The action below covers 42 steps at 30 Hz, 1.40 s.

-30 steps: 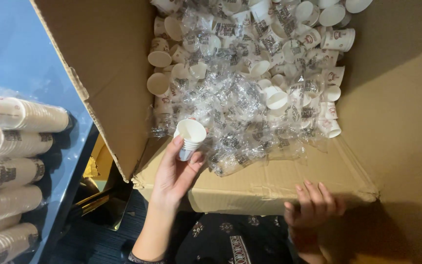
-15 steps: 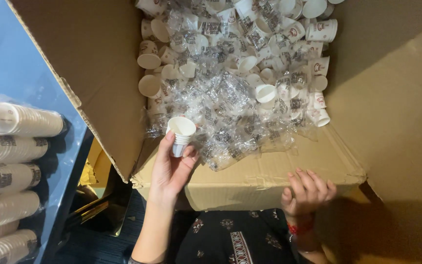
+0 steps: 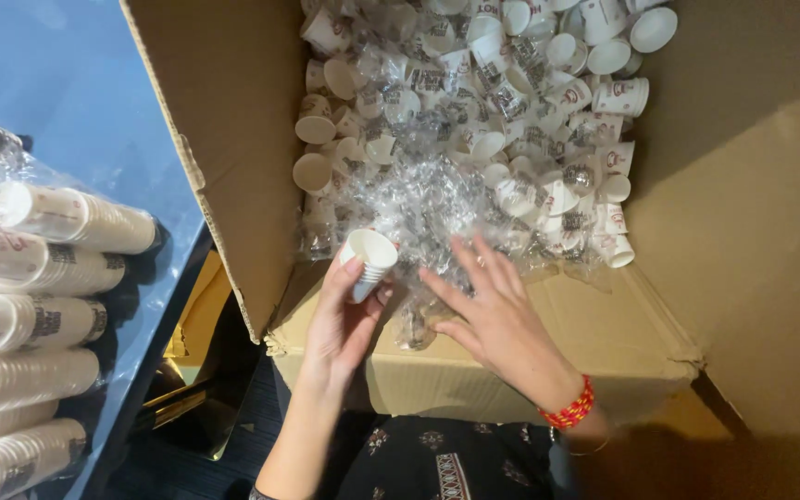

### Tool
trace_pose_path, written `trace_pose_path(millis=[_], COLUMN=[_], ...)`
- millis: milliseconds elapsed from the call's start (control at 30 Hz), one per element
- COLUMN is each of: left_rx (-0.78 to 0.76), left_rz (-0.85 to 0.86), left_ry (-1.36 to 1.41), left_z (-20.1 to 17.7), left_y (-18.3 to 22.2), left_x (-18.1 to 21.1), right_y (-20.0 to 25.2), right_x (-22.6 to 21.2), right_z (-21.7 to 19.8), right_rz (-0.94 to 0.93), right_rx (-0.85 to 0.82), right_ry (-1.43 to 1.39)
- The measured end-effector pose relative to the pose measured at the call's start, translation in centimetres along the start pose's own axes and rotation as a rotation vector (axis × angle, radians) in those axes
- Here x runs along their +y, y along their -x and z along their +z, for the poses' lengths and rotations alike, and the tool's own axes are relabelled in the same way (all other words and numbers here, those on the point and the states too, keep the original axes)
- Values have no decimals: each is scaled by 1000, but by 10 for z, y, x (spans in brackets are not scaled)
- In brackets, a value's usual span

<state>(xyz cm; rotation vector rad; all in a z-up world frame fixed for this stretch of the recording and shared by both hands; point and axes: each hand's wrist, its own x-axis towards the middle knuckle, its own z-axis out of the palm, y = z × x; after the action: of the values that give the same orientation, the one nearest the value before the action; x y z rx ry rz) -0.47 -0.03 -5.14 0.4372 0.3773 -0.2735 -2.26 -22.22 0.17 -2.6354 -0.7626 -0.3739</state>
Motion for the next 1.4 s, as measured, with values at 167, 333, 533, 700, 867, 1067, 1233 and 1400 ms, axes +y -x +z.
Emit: trace_pose_path(millis=[167, 333, 533, 700, 867, 1067, 1233, 1400], left_rx=[-71, -207, -176, -55, 70, 131, 55, 99], left_rz=[107, 133, -27, -120, -2, 114, 281, 313], left_ry=[-235, -326, -321, -48, 46, 175, 196, 174], left_z=[28, 33, 29, 8, 9, 10, 4, 6], left_y=[5, 5, 6, -5, -6, -4, -1, -2], left_x=[3, -6, -5, -4, -4, -7, -9, -9], right_y=[12, 18, 0, -43, -77, -110, -98, -118], right_x=[11, 20, 42, 79, 107, 46, 29, 55], right_z=[15, 21, -4, -64, -87, 29, 65, 71], right_rz=[95, 71, 17, 163, 268, -373, -458, -619], right_rx=[-273, -283, -418, -648, -106, -94, -235, -175], right_ry=[-176, -170, -29, 454, 754, 175, 225, 210])
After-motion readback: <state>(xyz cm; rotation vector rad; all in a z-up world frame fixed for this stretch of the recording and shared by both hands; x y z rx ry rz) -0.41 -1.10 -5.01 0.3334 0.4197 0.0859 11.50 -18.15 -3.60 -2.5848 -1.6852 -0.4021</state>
